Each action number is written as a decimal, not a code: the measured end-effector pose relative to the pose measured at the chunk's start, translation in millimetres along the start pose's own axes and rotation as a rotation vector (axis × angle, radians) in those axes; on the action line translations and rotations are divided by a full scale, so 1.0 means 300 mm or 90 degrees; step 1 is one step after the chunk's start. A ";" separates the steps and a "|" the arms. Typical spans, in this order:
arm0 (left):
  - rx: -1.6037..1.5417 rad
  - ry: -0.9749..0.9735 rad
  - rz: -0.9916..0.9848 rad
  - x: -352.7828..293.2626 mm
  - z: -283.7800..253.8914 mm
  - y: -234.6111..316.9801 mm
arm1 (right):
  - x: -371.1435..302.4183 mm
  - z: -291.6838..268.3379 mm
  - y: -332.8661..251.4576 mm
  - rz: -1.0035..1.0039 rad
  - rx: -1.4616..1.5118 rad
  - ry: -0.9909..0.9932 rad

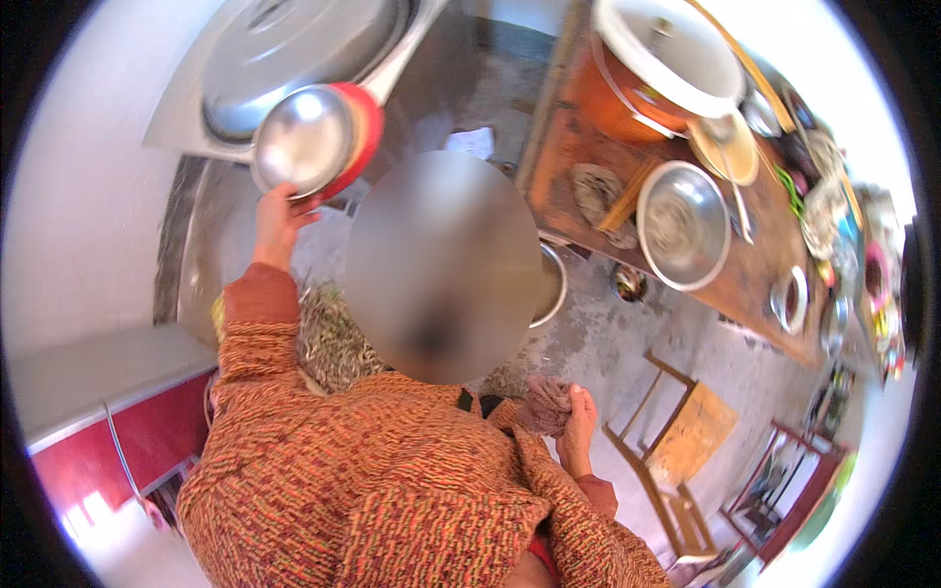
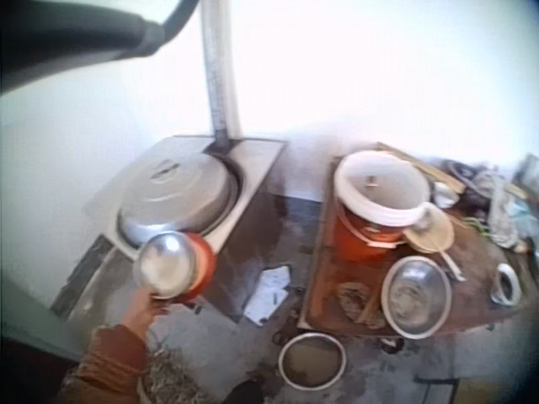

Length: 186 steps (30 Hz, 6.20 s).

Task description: The person washes a red-rimmed plate, a metal bowl, and a yellow bowl using a cloth and a steel wool pad. They rinse the items in a basin of water and place the cleaned items on a nearby table.

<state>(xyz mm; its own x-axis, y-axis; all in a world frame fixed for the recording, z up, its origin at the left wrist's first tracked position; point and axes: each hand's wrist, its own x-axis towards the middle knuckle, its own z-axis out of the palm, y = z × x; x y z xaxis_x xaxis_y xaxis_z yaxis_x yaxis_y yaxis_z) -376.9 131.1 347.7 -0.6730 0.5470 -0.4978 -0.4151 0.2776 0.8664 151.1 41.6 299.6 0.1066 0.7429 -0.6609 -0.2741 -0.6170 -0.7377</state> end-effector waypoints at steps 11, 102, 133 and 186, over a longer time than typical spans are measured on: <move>0.051 0.054 -0.093 0.223 -0.100 0.007 | -0.051 -0.161 -0.021 -0.006 0.093 0.116; 0.087 -0.484 -0.090 -0.364 1.536 -0.695 | -0.248 -0.552 0.230 0.024 0.356 0.306; 0.889 -0.217 0.944 -0.342 1.437 -0.856 | -0.041 -0.738 0.179 0.122 0.495 0.297; 0.873 -0.231 0.885 -0.345 1.466 -0.832 | 1.145 -0.671 -0.816 -0.452 -1.028 0.182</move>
<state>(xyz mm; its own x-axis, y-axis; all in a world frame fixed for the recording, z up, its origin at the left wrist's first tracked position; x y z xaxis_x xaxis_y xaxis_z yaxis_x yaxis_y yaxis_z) 65.6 352.4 200.6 0.1469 0.9414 0.3038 0.9749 -0.1897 0.1164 447.3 395.6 225.4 -0.0301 0.9978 -0.0597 0.9904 0.0217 -0.1369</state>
